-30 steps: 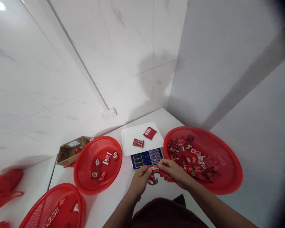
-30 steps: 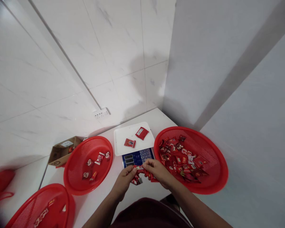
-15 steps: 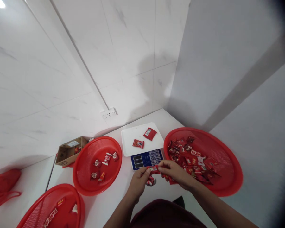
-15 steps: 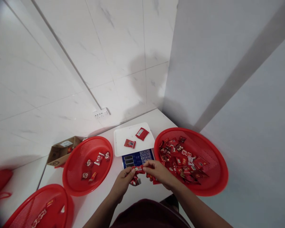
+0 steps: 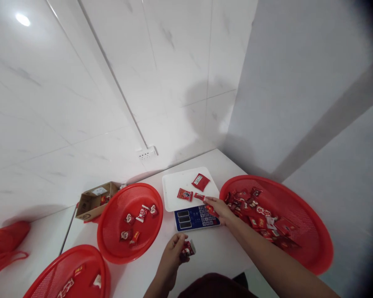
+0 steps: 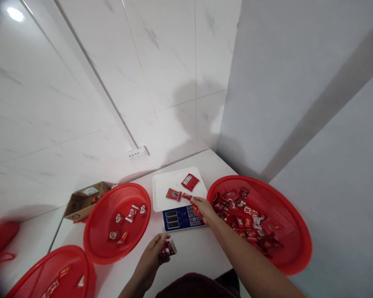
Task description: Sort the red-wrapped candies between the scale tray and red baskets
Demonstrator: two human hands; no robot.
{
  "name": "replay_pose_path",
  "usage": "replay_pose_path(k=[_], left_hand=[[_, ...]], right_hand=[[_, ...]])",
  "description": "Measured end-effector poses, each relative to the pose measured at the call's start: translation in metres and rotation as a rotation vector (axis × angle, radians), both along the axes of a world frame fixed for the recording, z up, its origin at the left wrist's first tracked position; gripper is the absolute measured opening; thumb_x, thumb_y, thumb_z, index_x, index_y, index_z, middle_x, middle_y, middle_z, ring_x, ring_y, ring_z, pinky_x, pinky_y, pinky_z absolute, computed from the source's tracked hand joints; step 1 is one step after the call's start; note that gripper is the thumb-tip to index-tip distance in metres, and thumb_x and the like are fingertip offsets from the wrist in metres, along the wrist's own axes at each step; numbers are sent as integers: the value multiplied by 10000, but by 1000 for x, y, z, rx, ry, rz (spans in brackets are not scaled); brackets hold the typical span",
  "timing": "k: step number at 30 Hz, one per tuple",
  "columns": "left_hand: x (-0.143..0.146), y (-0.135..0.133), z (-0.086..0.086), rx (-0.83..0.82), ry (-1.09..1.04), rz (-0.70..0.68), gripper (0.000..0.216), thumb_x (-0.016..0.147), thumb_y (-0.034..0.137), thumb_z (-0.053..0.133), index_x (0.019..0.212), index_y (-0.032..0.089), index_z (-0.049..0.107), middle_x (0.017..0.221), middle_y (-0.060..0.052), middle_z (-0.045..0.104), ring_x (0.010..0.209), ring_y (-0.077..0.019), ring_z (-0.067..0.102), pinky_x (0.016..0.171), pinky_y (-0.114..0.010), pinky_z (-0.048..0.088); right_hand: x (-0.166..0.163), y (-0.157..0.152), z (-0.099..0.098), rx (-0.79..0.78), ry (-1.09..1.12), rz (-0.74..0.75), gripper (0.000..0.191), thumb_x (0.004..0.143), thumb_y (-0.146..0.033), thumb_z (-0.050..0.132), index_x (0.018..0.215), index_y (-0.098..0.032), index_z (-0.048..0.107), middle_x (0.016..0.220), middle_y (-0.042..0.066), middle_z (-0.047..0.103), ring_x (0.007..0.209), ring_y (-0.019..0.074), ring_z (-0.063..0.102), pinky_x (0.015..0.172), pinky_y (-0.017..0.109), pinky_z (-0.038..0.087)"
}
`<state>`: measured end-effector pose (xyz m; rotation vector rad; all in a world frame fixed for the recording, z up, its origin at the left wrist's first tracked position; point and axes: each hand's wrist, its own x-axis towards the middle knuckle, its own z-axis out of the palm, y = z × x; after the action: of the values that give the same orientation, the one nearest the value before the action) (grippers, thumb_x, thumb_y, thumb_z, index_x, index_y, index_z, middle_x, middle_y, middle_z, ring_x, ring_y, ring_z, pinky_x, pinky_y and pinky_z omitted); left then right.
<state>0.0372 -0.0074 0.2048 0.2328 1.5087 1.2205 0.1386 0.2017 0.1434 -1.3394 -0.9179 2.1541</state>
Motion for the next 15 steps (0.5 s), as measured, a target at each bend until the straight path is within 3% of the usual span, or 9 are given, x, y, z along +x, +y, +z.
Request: replay_pose_path(k=[5, 8, 15], left_hand=[[-4, -7, -7, -48, -10, 60, 508, 602, 604, 612, 874, 179, 552, 714, 15, 555, 628, -111, 535, 574, -227, 367], [-4, -10, -11, -66, -10, 63, 494, 584, 594, 631, 842, 181, 552, 683, 27, 544, 609, -99, 512, 570, -219, 360], [2, -3, -15, -141, 43, -121, 495, 616, 590, 605, 875, 169, 589, 700, -4, 588, 622, -116, 524, 567, -234, 368]], right_hand=[[6, -22, -4, -85, 13, 44, 175, 668, -117, 641, 803, -200, 568, 653, -21, 631, 551, 103, 597, 555, 229, 485], [19, -45, -3, -136, 35, 89, 276, 589, 8, 602, 785, -182, 567, 684, -5, 627, 560, 92, 596, 589, 221, 487], [28, -81, 30, -157, 198, 294, 454, 529, -39, 629, 947, -201, 558, 1122, 88, 597, 773, 142, 636, 681, 274, 488]])
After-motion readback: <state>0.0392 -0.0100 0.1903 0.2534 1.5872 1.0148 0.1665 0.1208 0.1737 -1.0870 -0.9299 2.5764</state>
